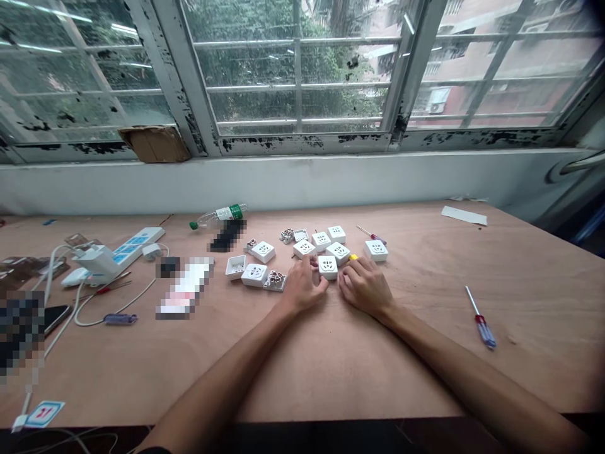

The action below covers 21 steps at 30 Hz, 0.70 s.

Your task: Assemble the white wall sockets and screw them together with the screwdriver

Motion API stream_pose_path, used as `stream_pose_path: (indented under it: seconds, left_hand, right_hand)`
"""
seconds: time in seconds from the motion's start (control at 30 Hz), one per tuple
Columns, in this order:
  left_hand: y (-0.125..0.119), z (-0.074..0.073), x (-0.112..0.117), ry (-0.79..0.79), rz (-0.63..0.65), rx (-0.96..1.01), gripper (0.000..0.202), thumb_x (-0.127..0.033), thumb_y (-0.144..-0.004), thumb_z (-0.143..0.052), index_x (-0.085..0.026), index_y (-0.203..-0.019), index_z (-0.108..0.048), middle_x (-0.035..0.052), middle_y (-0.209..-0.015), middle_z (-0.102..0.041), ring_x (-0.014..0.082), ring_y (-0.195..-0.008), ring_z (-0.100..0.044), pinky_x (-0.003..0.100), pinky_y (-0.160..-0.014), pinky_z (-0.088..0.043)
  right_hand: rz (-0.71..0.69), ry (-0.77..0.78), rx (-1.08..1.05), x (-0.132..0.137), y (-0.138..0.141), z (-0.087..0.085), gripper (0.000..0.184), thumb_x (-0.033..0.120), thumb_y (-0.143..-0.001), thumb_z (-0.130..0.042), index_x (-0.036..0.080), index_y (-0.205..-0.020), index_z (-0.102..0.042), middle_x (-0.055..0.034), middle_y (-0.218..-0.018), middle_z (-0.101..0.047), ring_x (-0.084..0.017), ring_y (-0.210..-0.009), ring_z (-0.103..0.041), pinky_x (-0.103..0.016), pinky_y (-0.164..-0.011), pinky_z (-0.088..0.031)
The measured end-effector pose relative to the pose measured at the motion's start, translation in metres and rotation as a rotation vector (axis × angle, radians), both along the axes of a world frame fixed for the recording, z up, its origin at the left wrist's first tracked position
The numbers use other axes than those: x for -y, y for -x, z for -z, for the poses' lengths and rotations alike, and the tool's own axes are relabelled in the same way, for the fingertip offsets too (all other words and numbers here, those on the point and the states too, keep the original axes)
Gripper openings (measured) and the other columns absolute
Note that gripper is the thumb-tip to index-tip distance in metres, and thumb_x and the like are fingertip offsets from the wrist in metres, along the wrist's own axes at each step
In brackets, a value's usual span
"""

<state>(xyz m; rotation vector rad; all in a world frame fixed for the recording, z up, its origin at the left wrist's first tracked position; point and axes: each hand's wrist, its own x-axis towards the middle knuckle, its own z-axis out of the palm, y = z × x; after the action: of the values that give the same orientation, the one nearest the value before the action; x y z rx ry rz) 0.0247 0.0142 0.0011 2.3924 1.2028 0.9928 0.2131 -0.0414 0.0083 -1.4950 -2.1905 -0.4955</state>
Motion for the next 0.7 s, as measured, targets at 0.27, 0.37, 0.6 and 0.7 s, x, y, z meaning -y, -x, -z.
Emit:
stream_pose_path:
  seconds: [0.27, 0.37, 0.6, 0.7]
  left_hand:
    - [0.001, 0.000, 0.001, -0.023, 0.025, -0.096, 0.012, -0.029, -0.084, -0.057, -0.022, -0.093, -0.054, 0.0055, -0.090, -0.063, 0.0255, -0.090, -0.059, 0.042, -0.081, -0.049]
    - [0.000, -0.001, 0.002, -0.042, 0.046, -0.114, 0.004, -0.025, -0.083, -0.057, -0.022, -0.082, -0.055, 0.0048, -0.085, -0.064, 0.0248, -0.089, -0.058, 0.041, -0.080, -0.048]
    - [-0.001, -0.004, 0.009, -0.094, -0.005, -0.220, 0.009, -0.023, -0.080, -0.057, -0.020, -0.072, -0.054, 0.0060, -0.085, -0.064, 0.0223, -0.085, -0.058, 0.034, -0.075, -0.047]
    - [-0.001, -0.007, 0.012, -0.081, -0.011, -0.295, 0.008, -0.025, -0.081, -0.056, -0.020, -0.076, -0.055, 0.0057, -0.085, -0.065, 0.0205, -0.080, -0.059, 0.031, -0.068, -0.044]
  right_hand:
    - [-0.121, 0.069, -0.022, 0.004, 0.011, 0.000, 0.027, 0.020, -0.094, -0.041, 0.019, -0.080, -0.064, -0.0096, -0.080, -0.067, -0.023, -0.077, -0.058, -0.035, -0.072, -0.041]
    - [-0.089, 0.088, -0.035, 0.003, 0.010, 0.001, 0.023, 0.019, -0.092, -0.044, 0.019, -0.078, -0.064, -0.0092, -0.078, -0.067, -0.022, -0.076, -0.059, -0.034, -0.069, -0.041]
    - [-0.035, 0.068, -0.043, 0.000, 0.009, 0.007, 0.021, 0.022, -0.089, -0.050, 0.018, -0.072, -0.061, -0.0071, -0.077, -0.065, -0.019, -0.074, -0.059, -0.030, -0.066, -0.038]
    - [-0.024, 0.088, -0.041, -0.001, 0.009, 0.008, 0.021, 0.024, -0.090, -0.050, 0.017, -0.074, -0.062, -0.0057, -0.079, -0.066, -0.017, -0.071, -0.058, -0.029, -0.063, -0.035]
